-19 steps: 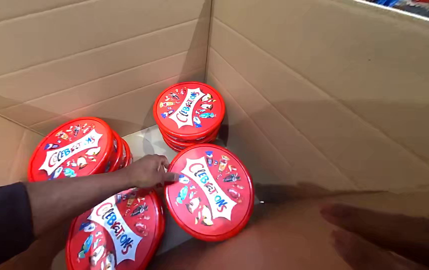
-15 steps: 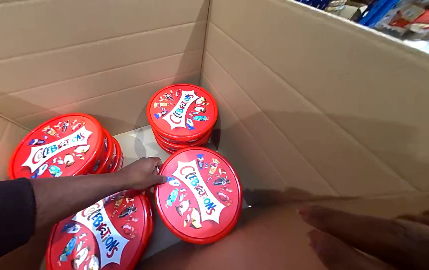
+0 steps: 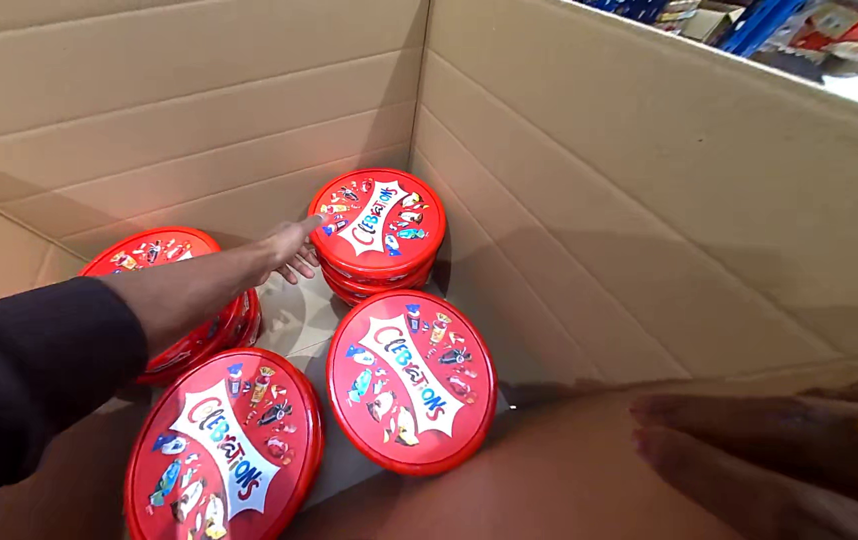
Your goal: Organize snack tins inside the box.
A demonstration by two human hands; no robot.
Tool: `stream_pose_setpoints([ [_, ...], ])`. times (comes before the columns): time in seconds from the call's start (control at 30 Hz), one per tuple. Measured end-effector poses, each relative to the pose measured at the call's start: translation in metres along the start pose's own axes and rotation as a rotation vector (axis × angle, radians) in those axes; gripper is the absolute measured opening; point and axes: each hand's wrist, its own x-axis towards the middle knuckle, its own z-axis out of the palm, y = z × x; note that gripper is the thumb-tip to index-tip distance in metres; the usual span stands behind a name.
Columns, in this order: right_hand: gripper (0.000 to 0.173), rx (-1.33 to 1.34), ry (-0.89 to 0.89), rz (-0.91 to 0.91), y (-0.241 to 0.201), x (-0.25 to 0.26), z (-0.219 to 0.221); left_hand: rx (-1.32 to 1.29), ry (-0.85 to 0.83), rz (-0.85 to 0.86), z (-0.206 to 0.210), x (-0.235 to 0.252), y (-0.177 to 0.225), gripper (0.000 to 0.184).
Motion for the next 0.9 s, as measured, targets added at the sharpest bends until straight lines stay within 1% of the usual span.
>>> stream_pose_setpoints([
  [0.07,0.025,-0.023,0.022,-0.008,0.004,-0.003,0.002,0.076,-0.008,-0.066,0.009,0.007,0.008,0.072],
  [0.13,0.026,-0.030,0.040,-0.008,0.003,-0.005,0.002,0.051,0.021,-0.062,0.017,0.008,0.012,0.067],
  [0.2,0.023,-0.046,0.039,0.008,-0.002,-0.005,0.002,-0.034,0.061,0.008,0.015,0.004,0.012,0.059],
  [0.27,0.022,-0.049,0.026,0.024,-0.004,-0.005,0.001,-0.067,0.124,0.088,0.005,-0.003,0.020,0.054],
  [0.33,0.021,-0.038,0.049,0.032,-0.006,-0.003,0.002,0.030,0.150,0.171,-0.016,-0.015,0.026,0.049],
  [0.4,0.022,-0.050,0.083,0.050,-0.006,-0.001,0.004,0.157,0.109,0.251,-0.044,-0.033,0.030,0.044],
  [0.47,0.031,-0.106,0.109,0.084,-0.013,0.009,0.004,0.251,0.073,0.287,-0.071,-0.048,0.029,0.042],
  [0.5,0.036,-0.119,0.089,0.129,-0.018,0.014,0.003,0.289,0.043,0.293,-0.083,-0.054,0.025,0.042],
  [0.6,0.039,-0.098,-0.042,0.229,-0.023,0.020,-0.002,0.344,-0.085,0.323,-0.106,-0.062,0.005,0.041],
  [0.63,0.039,-0.093,-0.011,0.207,-0.019,0.017,0.000,0.340,-0.150,0.331,-0.108,-0.061,-0.004,0.041],
  [0.7,0.042,-0.103,0.082,0.126,-0.014,0.011,0.005,0.301,-0.258,0.328,-0.100,-0.056,-0.018,0.041],
  [0.73,0.041,-0.095,0.119,0.080,-0.012,0.010,0.006,0.287,-0.297,0.334,-0.090,-0.055,-0.023,0.040],
  [0.8,0.035,-0.014,0.076,0.014,-0.011,0.008,0.000,0.289,-0.334,0.339,-0.061,-0.057,-0.026,0.039],
  [0.9,0.026,0.125,0.034,0.012,-0.012,0.006,-0.002,0.289,-0.353,0.304,-0.020,-0.052,-0.024,0.037],
])
